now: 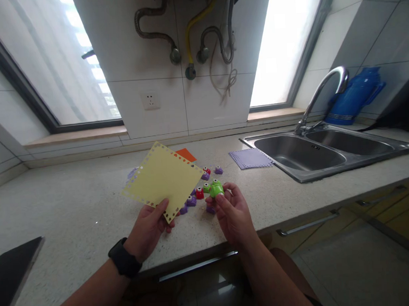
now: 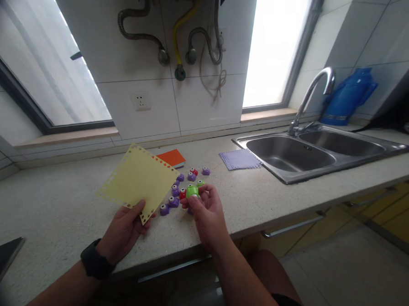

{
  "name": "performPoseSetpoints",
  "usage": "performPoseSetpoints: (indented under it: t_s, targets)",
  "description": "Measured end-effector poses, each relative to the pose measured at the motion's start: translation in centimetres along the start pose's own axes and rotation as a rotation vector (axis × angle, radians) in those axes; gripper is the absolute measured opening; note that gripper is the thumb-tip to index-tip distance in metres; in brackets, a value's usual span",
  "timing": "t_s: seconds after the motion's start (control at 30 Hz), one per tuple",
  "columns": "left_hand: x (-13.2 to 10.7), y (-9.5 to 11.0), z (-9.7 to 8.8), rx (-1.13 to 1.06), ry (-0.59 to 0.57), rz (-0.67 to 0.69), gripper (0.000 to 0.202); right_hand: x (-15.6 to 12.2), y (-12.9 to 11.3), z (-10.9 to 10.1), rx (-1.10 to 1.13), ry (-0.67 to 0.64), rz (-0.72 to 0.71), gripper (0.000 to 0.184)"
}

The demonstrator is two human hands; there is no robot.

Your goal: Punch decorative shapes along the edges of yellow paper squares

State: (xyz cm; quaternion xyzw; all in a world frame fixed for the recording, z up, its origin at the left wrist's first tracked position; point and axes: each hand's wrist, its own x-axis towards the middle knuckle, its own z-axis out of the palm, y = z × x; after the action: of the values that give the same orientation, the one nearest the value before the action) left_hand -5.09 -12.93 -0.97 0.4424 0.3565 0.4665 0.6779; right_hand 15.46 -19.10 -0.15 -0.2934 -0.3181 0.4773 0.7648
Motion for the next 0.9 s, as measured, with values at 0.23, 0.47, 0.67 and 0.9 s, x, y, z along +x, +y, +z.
performPoseSetpoints:
  t_s: [0.23,0.47,0.67,0.9]
  targets:
    - [-0.2,-0.2,0.2,0.055,0.040,0.011,0.020,-2.0,-0.4,1.7,-0.165,-0.028,-0.319,0.038]
    - [-0.4,-0.2,0.3,0.073,0.050,-0.015,0.009,-3.3,-1.4,2.9,-0.345,-0.077,-0.554,0.042]
    - [-0.3,-0.5,0.0,0.078,0.014,0.008,0.008,-3.5,-1.0,3.0,-0.416,-0.074,-0.591,0.043]
    - [-0.4,-0.5,0.2,0.065,0.011,0.015,0.009,-3.6,-1.0,3.1,-0.428,-0.076,-0.579,0.042]
